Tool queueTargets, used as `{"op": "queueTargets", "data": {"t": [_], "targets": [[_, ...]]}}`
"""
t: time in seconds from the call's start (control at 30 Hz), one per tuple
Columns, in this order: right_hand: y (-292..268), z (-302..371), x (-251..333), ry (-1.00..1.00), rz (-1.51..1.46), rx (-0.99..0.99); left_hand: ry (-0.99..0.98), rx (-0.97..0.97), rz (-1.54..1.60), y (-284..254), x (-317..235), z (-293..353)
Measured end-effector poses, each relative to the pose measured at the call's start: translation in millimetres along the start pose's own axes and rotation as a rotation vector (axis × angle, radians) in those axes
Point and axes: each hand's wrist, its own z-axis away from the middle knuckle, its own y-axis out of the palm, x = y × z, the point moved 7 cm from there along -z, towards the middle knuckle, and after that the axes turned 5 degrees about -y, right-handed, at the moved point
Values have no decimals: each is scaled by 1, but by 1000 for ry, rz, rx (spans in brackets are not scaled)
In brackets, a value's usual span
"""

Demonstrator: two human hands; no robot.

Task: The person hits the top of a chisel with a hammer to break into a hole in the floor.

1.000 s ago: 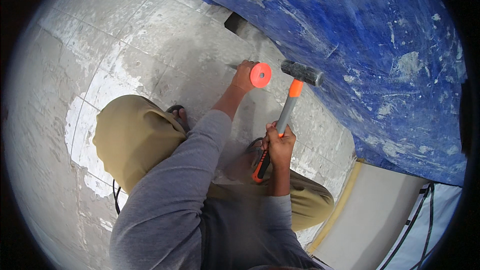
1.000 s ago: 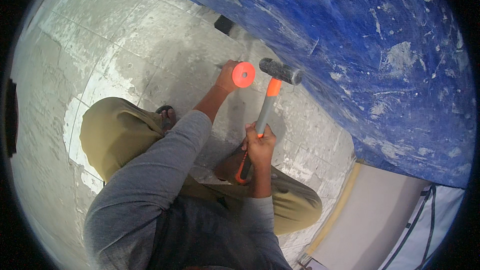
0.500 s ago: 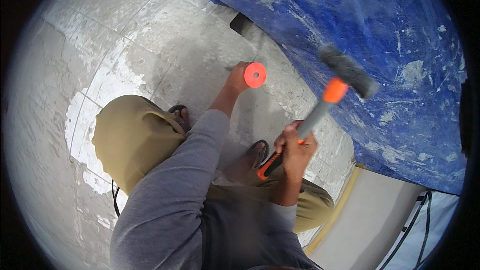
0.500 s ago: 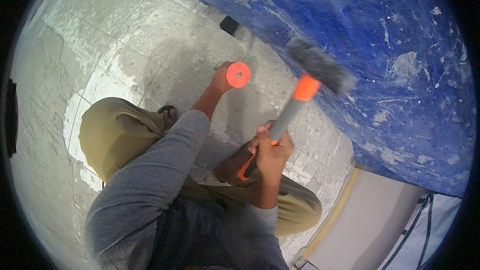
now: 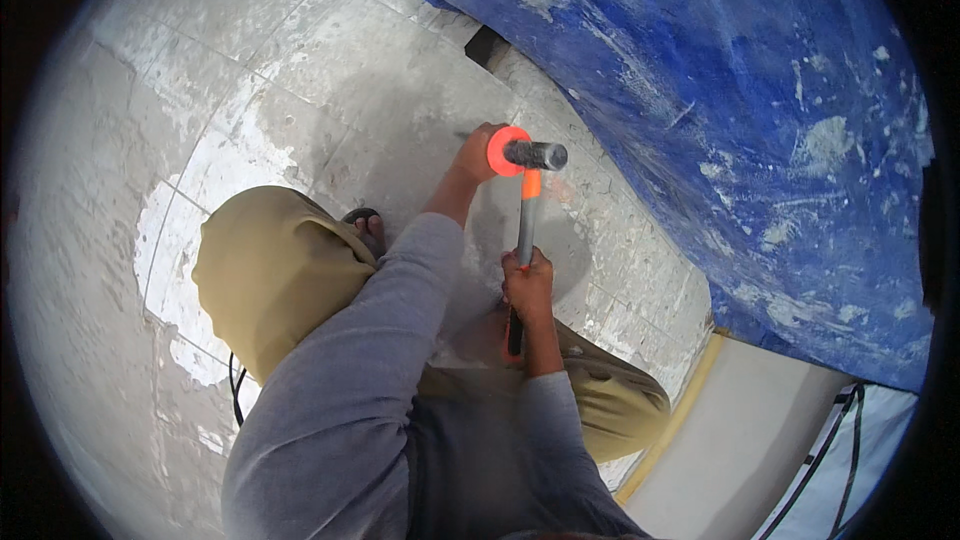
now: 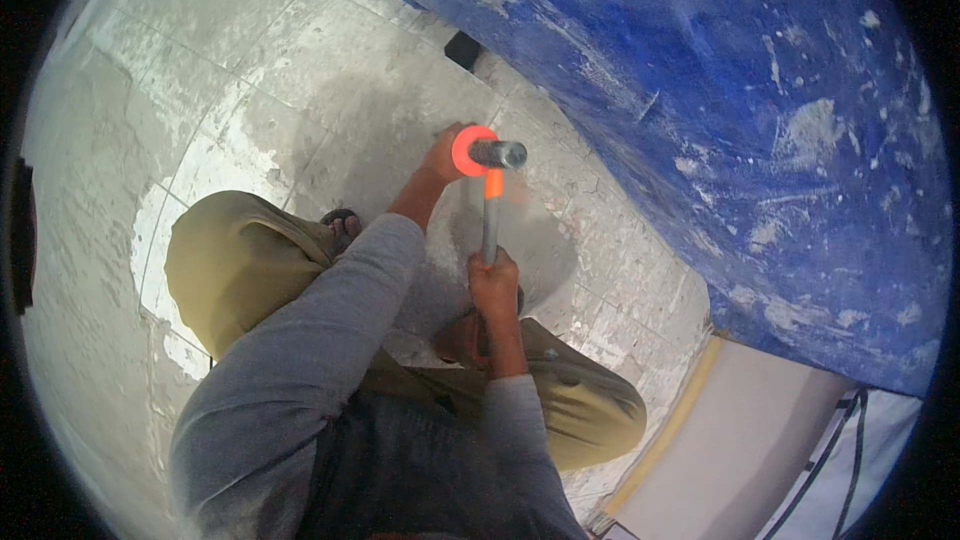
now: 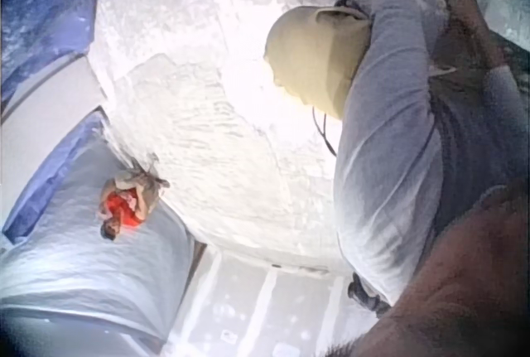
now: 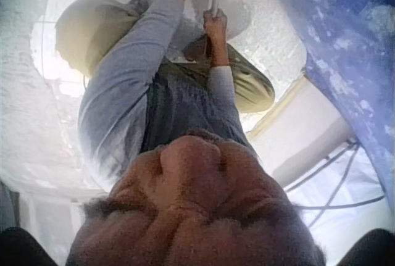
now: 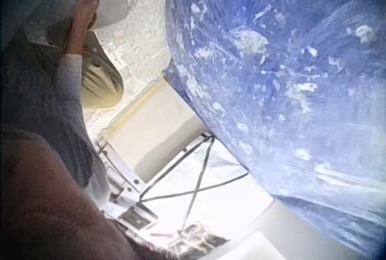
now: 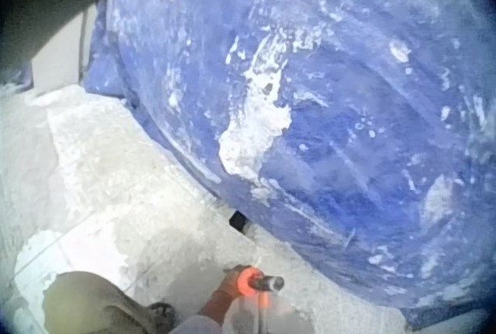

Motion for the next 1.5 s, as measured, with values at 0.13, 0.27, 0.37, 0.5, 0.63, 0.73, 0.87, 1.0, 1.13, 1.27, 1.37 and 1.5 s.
{"op": "queueTargets", "data": {"t": [0.13,0.27,0.37,0.5,0.63,0.73,0.87,1.0,1.13,1.27,1.37,1.5], "targets": [[-2,12,37,295,-415,103,-6,-23,3,5,9,17],[-62,2,91,49,-403,-86,-45,-60,-111,7,28,13],[-98,1,129,-95,-543,-207,-20,-82,-138,10,16,12],[-110,9,136,-165,-663,-283,52,-56,-281,21,-7,5],[-101,11,133,-158,-672,-212,18,-87,-253,18,0,-3],[-95,12,131,-114,-647,-170,-48,-127,-220,4,14,1],[-89,12,135,-102,-631,-140,-114,-223,-197,-7,22,5],[-107,13,153,-170,-635,-178,-92,-176,-196,-5,24,5],[-137,11,186,-348,-635,-242,-108,-190,-152,-8,20,6],[-164,13,217,-527,-746,-328,-143,-234,-78,-12,28,8],[-186,17,241,-672,-741,-383,-220,-211,-93,-11,37,9],[-182,15,253,-733,-731,-418,-292,-226,13,-17,41,17]]}}
